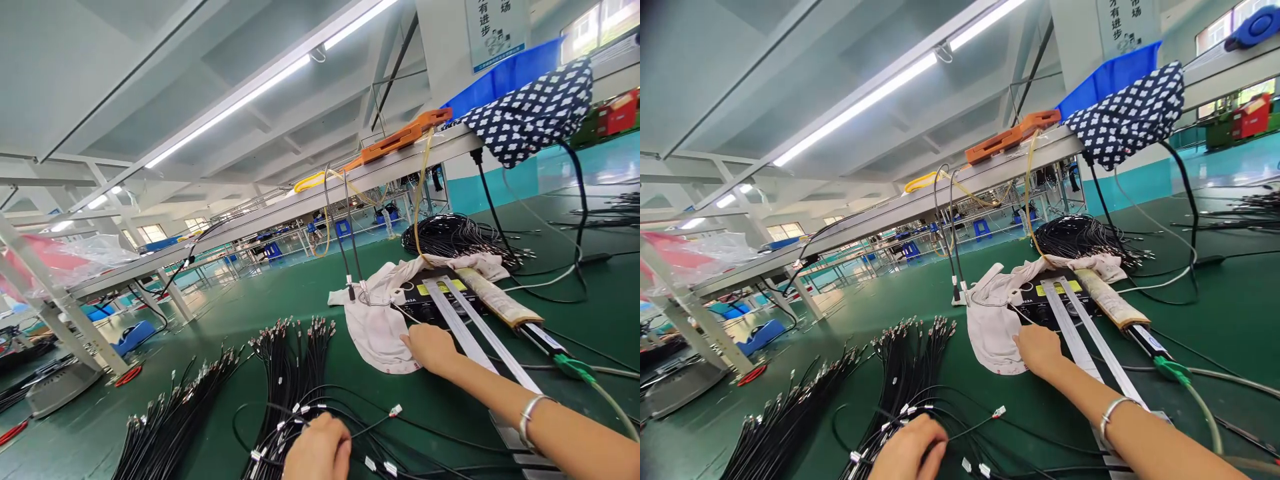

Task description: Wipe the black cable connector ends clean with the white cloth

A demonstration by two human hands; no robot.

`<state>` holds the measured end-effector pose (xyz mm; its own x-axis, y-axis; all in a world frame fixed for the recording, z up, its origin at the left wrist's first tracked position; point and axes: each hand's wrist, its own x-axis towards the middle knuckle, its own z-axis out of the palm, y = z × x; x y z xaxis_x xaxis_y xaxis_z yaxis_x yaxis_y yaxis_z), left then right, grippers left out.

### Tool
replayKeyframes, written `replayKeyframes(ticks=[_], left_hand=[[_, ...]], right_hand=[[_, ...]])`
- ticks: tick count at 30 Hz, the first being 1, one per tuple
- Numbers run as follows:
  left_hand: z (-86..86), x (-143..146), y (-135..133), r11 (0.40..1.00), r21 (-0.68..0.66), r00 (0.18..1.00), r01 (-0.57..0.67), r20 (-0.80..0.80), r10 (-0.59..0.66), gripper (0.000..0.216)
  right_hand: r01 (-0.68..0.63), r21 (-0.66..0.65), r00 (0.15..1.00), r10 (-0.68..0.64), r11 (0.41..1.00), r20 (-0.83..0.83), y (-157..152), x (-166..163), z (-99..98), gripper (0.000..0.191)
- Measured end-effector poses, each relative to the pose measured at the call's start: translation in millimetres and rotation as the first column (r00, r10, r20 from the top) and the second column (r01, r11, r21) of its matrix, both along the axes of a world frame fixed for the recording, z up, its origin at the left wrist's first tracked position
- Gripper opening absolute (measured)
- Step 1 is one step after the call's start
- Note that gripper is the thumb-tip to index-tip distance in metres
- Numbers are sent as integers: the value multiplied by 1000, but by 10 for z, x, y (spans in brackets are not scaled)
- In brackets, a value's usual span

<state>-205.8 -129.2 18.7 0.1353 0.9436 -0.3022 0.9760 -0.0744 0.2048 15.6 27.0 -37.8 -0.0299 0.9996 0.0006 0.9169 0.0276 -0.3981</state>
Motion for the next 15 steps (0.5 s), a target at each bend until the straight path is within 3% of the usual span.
replayKeyframes(ticks=[2,6,10,15], left_hand=[[-246,193,234,983,181,1000,-21,8,20,32],[-586,357,442,976,195,991,-98,113,77,25],[-672,287,505,953,268,962,-145,264,72,17],[-649,300,665,861,372,831,-346,548,98,20]], right_hand=[[12,-13,999,-12,1000,-31,66,-21,-54,23],[-7,-4,985,7,1000,-173,165,-2,-168,17],[-73,120,894,118,990,-431,165,57,-220,15],[-197,260,632,325,945,-703,38,89,-130,19]])
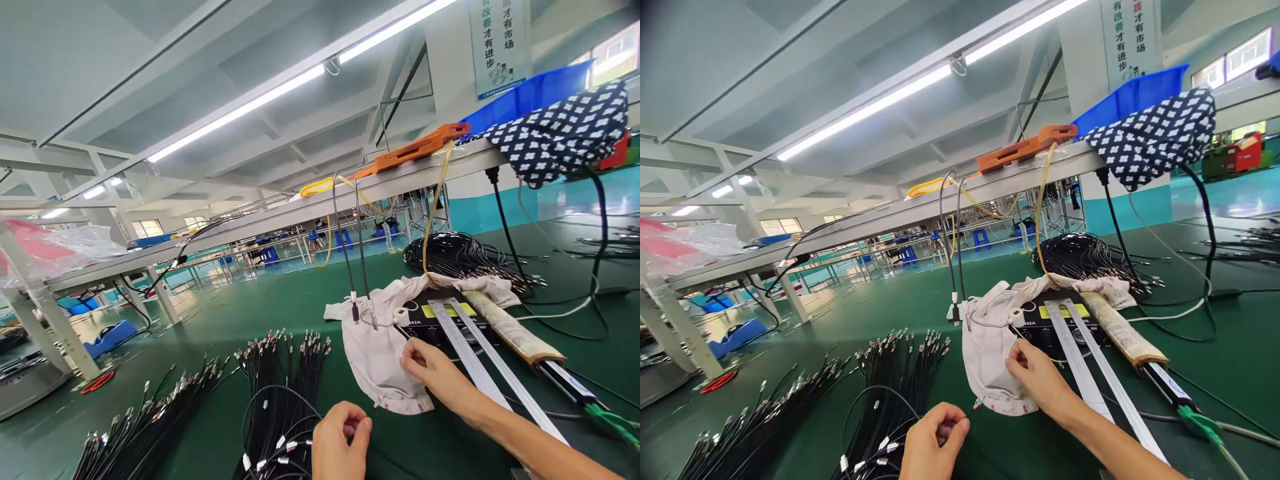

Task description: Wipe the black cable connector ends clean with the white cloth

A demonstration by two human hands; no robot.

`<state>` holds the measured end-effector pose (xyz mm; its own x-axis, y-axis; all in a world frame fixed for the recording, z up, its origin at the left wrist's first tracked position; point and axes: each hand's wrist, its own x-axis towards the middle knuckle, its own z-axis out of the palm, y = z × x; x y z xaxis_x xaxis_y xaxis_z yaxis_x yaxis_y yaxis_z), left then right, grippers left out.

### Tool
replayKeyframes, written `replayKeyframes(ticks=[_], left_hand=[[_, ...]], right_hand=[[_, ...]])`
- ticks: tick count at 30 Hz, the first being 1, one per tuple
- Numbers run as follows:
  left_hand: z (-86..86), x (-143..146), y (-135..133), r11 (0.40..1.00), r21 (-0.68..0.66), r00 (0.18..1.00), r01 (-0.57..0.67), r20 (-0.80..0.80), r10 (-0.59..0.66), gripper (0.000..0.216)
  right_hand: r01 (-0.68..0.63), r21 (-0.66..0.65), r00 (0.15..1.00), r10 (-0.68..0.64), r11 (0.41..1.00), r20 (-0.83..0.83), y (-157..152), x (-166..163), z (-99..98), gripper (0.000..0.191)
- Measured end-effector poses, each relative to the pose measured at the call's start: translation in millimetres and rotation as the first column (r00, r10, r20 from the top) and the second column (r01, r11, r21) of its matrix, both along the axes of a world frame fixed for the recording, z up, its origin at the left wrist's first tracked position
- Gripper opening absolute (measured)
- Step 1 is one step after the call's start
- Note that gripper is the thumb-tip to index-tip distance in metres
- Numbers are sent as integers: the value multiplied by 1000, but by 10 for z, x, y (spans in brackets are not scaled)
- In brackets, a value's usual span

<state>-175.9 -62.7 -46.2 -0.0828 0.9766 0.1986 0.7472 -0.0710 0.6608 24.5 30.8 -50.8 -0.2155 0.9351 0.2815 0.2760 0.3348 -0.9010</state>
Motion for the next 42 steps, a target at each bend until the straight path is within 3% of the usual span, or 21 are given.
replayKeyframes(ticks=[3,7,14,20,29,33,42], left_hand=[[-21,97,121,998,9,997,-56,58,55,17],[-91,200,220,999,-10,998,-37,58,37,15],[-129,280,204,1000,-10,999,-26,-31,25,14],[-150,310,163,1000,-30,999,-10,-54,9,16],[-178,338,124,999,-40,1000,8,19,-7,15],[-189,353,106,999,-39,999,24,26,-23,16],[-218,384,55,998,-53,999,13,44,-10,18]], right_hand=[[-137,-38,983,131,990,-128,-112,-36,96,24],[-273,-190,947,228,943,-228,-217,-112,168,27],[-320,-335,937,244,886,-250,-204,-206,65,20],[-239,-258,971,236,936,-42,-125,-247,-63,10],[-141,-73,909,158,987,386,-224,-247,9,26],[-106,-14,880,100,994,465,-252,-301,-41,27],[-169,-9,832,147,986,535,-224,-231,-107,27]])
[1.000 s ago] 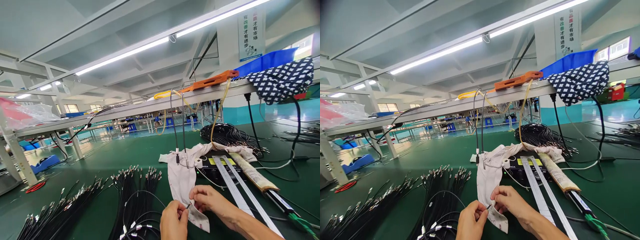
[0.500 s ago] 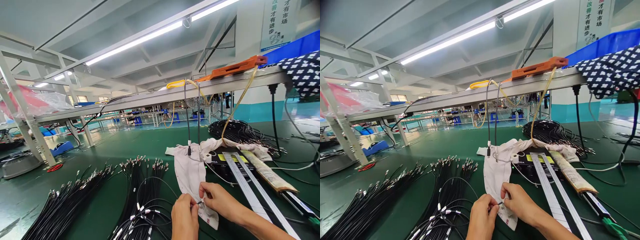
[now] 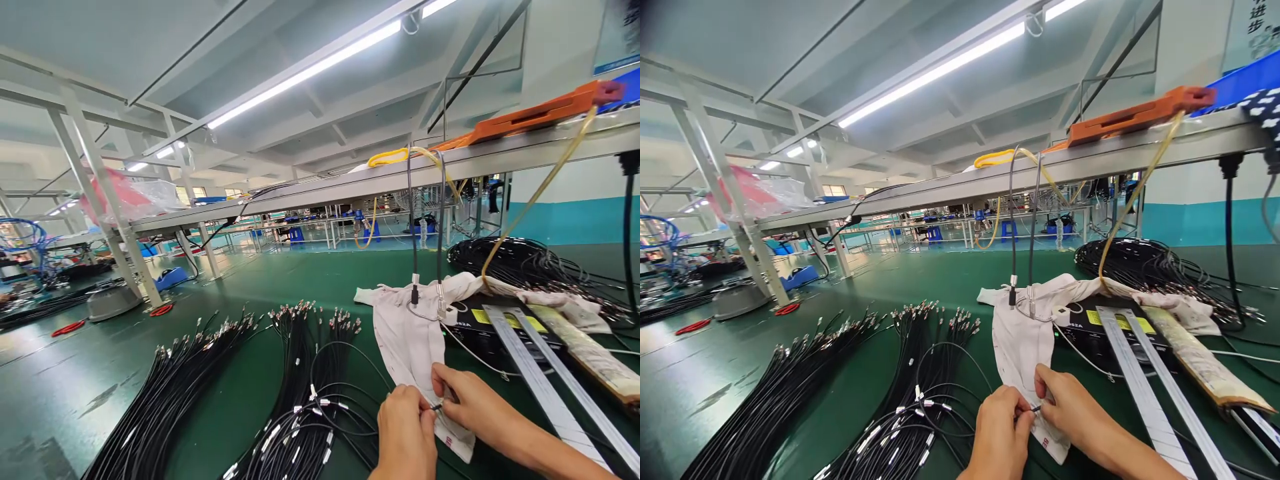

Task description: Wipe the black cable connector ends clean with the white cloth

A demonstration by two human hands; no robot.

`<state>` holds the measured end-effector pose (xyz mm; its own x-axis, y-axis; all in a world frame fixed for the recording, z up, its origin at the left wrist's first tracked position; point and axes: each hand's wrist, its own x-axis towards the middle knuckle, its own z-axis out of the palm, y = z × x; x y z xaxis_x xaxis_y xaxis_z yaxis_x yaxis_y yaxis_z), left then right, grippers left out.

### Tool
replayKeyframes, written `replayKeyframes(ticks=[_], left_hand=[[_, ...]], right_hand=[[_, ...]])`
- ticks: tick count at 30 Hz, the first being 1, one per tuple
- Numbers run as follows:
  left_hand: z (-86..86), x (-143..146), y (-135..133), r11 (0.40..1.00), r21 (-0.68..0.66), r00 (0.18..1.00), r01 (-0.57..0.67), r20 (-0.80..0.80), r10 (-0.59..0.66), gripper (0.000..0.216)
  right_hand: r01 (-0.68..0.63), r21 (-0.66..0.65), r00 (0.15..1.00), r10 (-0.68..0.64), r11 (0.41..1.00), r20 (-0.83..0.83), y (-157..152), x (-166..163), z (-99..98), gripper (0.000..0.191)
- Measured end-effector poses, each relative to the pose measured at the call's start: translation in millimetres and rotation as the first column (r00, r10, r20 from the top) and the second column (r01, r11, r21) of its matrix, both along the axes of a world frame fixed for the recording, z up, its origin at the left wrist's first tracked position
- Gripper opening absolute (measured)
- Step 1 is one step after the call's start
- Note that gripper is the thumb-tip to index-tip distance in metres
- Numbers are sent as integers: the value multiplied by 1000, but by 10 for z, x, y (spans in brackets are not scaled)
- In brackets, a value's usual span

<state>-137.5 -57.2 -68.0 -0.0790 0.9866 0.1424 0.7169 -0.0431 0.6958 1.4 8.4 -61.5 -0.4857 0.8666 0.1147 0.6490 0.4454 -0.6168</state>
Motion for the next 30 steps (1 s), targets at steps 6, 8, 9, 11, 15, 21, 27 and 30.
replayKeyframes(ticks=[6,8,9,11,15,21,27,30], left_hand=[[13,-8,-13,1000,12,1000,-5,-7,5,18],[14,-15,-5,1000,12,1000,4,-13,-4,18],[11,-17,0,1000,10,1000,9,-17,-9,18],[-3,-16,9,1000,4,1000,18,-23,-17,19],[-44,-9,27,1000,17,1000,19,-21,-19,17],[-94,-40,96,998,55,999,43,11,-44,16],[-173,-62,163,996,86,999,38,31,-41,16],[-192,-61,174,996,83,999,45,16,-46,16]], right_hand=[[56,0,998,-56,998,-26,-15,-76,-11,28],[51,-23,998,-51,998,-37,2,-48,1,28],[40,-37,998,-42,999,-42,10,-28,8,27],[18,-56,998,-21,998,-59,18,4,22,27],[64,-56,983,-73,996,-167,17,-24,8,24],[88,-308,886,-216,947,-410,113,-2,-22,11],[-56,-453,798,-232,890,-556,79,230,46,30],[-113,-466,791,-204,877,-576,29,209,27,31]])
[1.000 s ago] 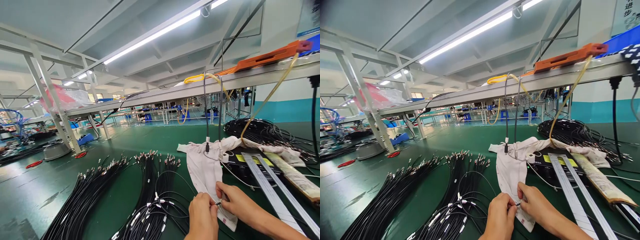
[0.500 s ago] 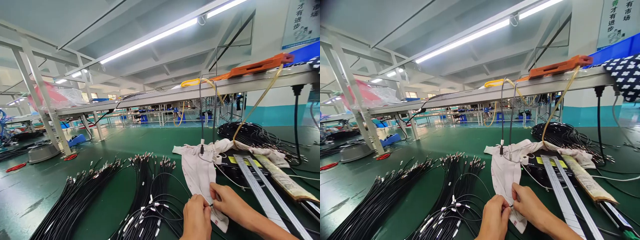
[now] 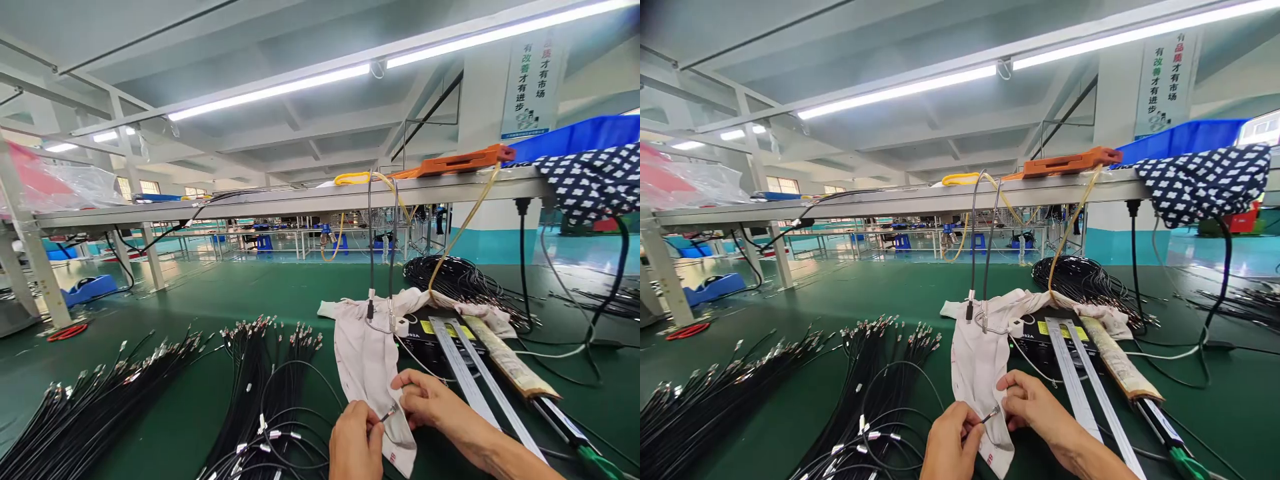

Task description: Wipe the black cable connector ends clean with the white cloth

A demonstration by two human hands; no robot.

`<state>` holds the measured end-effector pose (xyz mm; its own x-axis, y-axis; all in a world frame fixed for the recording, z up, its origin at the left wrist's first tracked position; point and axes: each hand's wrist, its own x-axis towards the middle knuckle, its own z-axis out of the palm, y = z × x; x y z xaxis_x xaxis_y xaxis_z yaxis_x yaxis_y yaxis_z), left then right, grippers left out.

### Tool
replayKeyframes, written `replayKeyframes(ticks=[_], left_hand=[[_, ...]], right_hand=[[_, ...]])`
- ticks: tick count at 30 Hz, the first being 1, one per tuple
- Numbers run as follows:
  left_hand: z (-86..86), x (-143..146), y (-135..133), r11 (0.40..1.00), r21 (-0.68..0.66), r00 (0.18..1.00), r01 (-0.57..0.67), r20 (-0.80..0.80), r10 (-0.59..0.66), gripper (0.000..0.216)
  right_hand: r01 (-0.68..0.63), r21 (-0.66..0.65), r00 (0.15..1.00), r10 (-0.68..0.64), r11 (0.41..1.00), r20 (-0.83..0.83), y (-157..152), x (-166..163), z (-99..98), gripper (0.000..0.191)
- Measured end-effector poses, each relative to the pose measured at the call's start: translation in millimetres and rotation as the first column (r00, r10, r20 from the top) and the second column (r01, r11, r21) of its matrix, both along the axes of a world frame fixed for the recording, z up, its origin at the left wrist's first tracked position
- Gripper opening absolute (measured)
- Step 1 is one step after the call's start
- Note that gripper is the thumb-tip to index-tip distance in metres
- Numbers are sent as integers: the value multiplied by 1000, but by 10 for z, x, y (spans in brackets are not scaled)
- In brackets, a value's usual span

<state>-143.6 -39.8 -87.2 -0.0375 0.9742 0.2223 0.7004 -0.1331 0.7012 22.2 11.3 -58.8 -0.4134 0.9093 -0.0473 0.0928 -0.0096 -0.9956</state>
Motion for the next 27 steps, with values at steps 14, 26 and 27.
replayKeyframes(ticks=[14,26,27], left_hand=[[88,60,-165,994,-110,1000,-6,-18,4,24],[122,46,-229,982,-188,1000,15,1,-15,27],[127,44,-221,983,-183,1000,11,0,-11,27]], right_hand=[[-53,331,922,-82,942,379,103,-197,-242,10],[-175,395,808,-98,902,581,191,-167,-348,11],[-179,393,809,-92,902,580,163,-177,-305,10]])
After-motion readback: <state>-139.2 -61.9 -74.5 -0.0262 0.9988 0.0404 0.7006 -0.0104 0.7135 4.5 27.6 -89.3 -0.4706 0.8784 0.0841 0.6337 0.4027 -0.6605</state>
